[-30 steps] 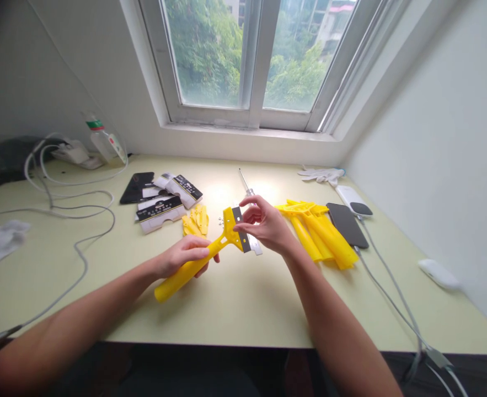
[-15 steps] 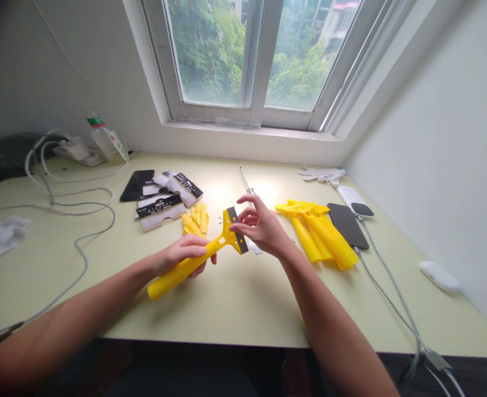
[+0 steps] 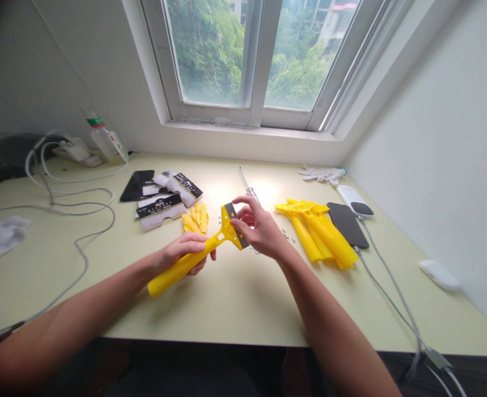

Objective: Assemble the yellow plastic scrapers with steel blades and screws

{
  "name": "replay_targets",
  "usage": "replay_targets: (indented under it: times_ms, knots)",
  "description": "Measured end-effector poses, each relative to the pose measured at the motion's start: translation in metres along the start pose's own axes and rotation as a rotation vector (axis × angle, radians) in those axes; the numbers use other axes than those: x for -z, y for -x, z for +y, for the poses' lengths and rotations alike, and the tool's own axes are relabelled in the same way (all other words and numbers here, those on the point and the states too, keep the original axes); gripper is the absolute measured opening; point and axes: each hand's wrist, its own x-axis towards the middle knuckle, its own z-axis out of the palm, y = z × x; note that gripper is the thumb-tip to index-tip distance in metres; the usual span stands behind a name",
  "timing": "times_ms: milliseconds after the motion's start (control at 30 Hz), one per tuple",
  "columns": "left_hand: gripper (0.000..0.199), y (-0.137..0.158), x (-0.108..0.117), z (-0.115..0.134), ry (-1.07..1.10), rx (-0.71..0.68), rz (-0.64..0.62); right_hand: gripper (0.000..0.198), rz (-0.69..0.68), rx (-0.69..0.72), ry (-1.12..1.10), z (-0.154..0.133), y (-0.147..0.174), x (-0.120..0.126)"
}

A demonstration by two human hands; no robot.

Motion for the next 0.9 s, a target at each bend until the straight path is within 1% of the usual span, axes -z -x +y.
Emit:
replay_targets:
  times_ms: [133,233,400,500,567,633,667,700,767,833,900]
  knots:
    - [0.032,0.001,-0.002,0.001,0.038,-0.003,0.011,0.046,-0.045,-0.047,-0.073,-0.007,0.000,0.002]
    - [0.035,0.000,-0.002,0.002,0.043,-0.002,0.023,0.049,-0.021,-0.078,-0.109,-0.007,-0.001,0.002]
    - [0.037,-0.003,0.000,-0.001,0.052,0.018,0.057,0.047,0.009,-0.110,-0.129,-0.002,-0.004,-0.001]
    - [0.035,-0.003,0.001,-0.003,0.070,-0.004,0.089,0.040,0.054,-0.097,-0.086,0.005,-0.006,0.001]
    - [0.036,-0.004,0.003,-0.003,0.099,-0.030,0.131,0.032,0.139,-0.078,0.004,0.011,-0.008,0.003]
    - [0.039,-0.004,0.004,-0.002,0.135,-0.061,0.179,0.024,0.214,-0.056,0.179,0.019,-0.010,0.005]
    - [0.041,-0.005,0.005,-0.001,0.153,-0.074,0.198,0.021,0.222,-0.037,0.285,0.023,-0.011,0.004]
    - [0.042,-0.005,0.005,0.000,0.171,-0.088,0.211,0.018,0.204,-0.010,0.391,0.027,-0.011,0.003]
    - [0.044,-0.006,0.005,0.001,0.203,-0.120,0.231,0.017,0.119,0.056,0.573,0.034,-0.012,0.000]
    - [0.043,-0.006,0.004,0.002,0.229,-0.145,0.243,0.018,0.044,0.103,0.697,0.037,-0.012,-0.004]
    - [0.040,-0.006,0.003,0.002,0.244,-0.169,0.249,0.019,0.015,0.105,0.773,0.038,-0.012,-0.006]
